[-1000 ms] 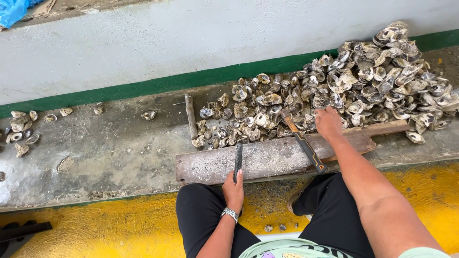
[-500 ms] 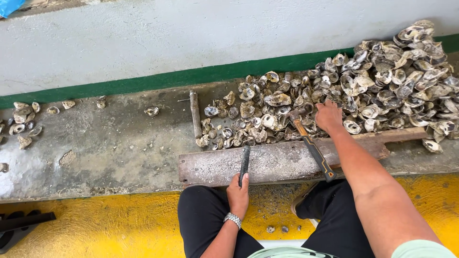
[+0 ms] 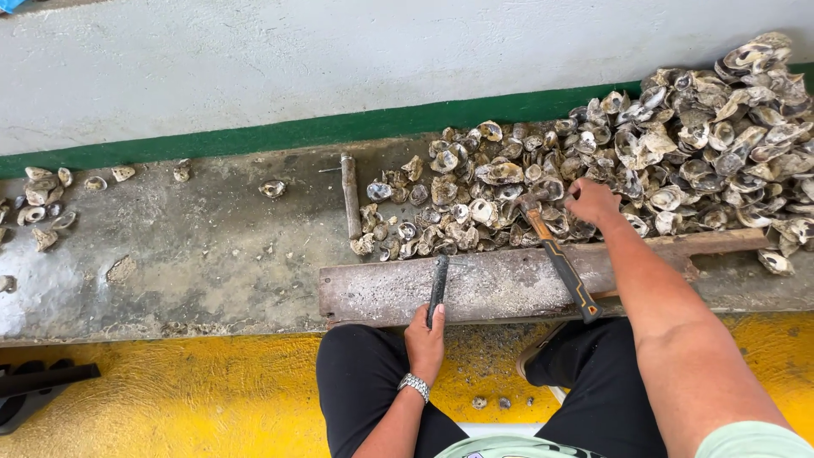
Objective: The recorder uses a scraper and hammer to clean or shuck oyster shells on a wooden board.
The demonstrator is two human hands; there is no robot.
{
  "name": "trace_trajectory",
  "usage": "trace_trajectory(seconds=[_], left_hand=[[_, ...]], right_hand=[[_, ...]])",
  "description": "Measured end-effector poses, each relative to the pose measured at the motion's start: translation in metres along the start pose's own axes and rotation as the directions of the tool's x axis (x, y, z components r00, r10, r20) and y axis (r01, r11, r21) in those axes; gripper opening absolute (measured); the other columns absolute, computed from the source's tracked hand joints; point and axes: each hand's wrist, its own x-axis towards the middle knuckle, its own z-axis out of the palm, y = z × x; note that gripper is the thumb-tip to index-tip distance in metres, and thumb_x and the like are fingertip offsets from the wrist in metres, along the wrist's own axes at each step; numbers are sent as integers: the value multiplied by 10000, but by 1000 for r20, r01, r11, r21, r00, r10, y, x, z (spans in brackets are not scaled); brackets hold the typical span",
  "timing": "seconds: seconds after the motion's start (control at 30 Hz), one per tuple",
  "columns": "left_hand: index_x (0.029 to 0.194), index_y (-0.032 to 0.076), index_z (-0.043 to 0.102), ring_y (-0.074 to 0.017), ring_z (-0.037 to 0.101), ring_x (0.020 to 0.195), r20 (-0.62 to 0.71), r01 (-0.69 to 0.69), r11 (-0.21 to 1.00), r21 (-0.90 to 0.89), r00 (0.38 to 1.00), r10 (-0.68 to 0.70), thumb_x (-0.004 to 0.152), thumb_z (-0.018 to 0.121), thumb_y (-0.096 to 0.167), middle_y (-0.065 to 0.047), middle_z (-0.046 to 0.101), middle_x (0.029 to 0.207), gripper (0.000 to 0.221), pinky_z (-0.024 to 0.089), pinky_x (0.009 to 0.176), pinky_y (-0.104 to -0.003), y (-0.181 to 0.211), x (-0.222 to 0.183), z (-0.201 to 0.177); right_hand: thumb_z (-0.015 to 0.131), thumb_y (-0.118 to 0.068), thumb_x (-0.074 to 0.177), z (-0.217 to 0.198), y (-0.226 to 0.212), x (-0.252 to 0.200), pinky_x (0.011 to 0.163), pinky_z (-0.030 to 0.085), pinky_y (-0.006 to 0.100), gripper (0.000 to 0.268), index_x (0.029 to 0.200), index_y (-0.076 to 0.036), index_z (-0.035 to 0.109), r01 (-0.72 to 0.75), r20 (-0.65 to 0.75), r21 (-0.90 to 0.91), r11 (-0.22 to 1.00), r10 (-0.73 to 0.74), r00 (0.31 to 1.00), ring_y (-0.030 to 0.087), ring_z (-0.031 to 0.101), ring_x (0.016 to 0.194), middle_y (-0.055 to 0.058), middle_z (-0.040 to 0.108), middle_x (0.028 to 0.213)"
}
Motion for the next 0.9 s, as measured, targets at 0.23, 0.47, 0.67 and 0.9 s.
trace_trajectory(seconds=[0.23,0.47,0.67,0.9], left_hand=[[993,54,703,-123,550,552,-27,-33,999,-15,999,32,978,641,385,-50,600,617,338,462,536,-335,-4,2,2],[970,33,690,-214,563,567,-114,-125,992,5,986,125,986,639,405,-122,607,648,375,468,567,-387,-26,12,8],[984,38,700,-285,595,568,-198,-106,994,13,974,106,969,634,410,-157,634,663,378,471,575,-425,-25,7,3],[1079,51,705,-294,699,657,-228,-135,991,18,964,135,952,651,417,-156,702,746,391,534,629,-417,-28,0,-8]], right_hand=[[761,-134,902,31,42,11,868,551,408,249,1145,-106,711,233,-329,509,829,-63,942,204,698,936,66,754,1056],[684,-103,947,1,-41,-120,848,560,304,236,1170,-148,744,160,-92,696,700,-135,987,158,684,945,39,757,1091],[663,-129,963,67,-102,-197,843,584,305,155,1095,-161,737,430,-25,387,816,-457,889,190,704,941,27,756,1078],[724,-58,846,95,-89,-221,971,503,390,248,1084,-128,714,840,-184,-134,526,-846,501,226,670,1104,37,711,1182]])
